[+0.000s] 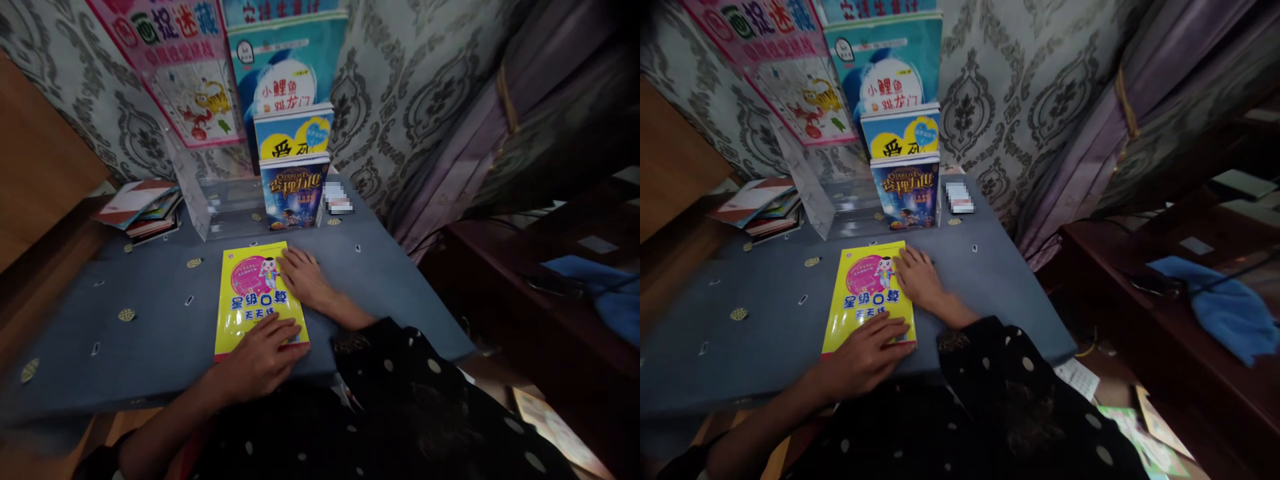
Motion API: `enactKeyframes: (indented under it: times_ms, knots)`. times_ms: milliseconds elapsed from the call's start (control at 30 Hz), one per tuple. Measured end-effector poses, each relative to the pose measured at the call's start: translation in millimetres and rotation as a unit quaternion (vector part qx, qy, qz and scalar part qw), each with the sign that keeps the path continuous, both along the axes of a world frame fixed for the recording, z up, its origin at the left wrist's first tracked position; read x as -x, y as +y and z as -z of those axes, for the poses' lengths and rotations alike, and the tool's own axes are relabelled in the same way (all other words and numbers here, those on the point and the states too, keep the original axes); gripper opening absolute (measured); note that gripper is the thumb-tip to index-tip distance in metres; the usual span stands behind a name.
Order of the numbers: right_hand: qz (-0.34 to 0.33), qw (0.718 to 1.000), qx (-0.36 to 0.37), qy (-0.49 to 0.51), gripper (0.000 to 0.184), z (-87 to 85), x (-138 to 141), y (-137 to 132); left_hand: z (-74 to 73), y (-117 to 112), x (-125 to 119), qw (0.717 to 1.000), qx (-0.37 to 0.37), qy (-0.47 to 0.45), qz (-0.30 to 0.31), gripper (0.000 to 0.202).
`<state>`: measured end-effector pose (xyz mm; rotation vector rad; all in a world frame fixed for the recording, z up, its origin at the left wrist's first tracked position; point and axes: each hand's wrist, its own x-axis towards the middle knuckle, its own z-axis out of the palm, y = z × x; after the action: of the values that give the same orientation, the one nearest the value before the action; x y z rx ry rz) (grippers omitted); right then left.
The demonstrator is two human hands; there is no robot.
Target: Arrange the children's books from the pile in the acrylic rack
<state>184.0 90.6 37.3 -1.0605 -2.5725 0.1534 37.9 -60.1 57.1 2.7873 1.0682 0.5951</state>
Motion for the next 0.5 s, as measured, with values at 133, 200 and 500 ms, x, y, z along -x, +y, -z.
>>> enactKeyframes:
  times_ms: [133, 200, 500]
  knots:
    - [-0.064, 0.997, -0.029, -0.016, 0.042, 6.7, -17.2, -36.2, -10.7, 2.2, 5.3, 0.998, 0.04, -0.043, 0.019, 0.03]
    - [-0.079, 0.996, -0.04, -0.021, 0.044, 10.4, -29.7, -52.8, -17.8, 10.6, 14.6, 0.993, 0.093, -0.071, 0.029, 0.025]
    - [-0.146, 0.988, -0.042, -0.037, 0.049, 11.8, -63.4, -94.1, -14.9, 110.6, 71.0, 0.987, 0.09, -0.083, -0.107, 0.033]
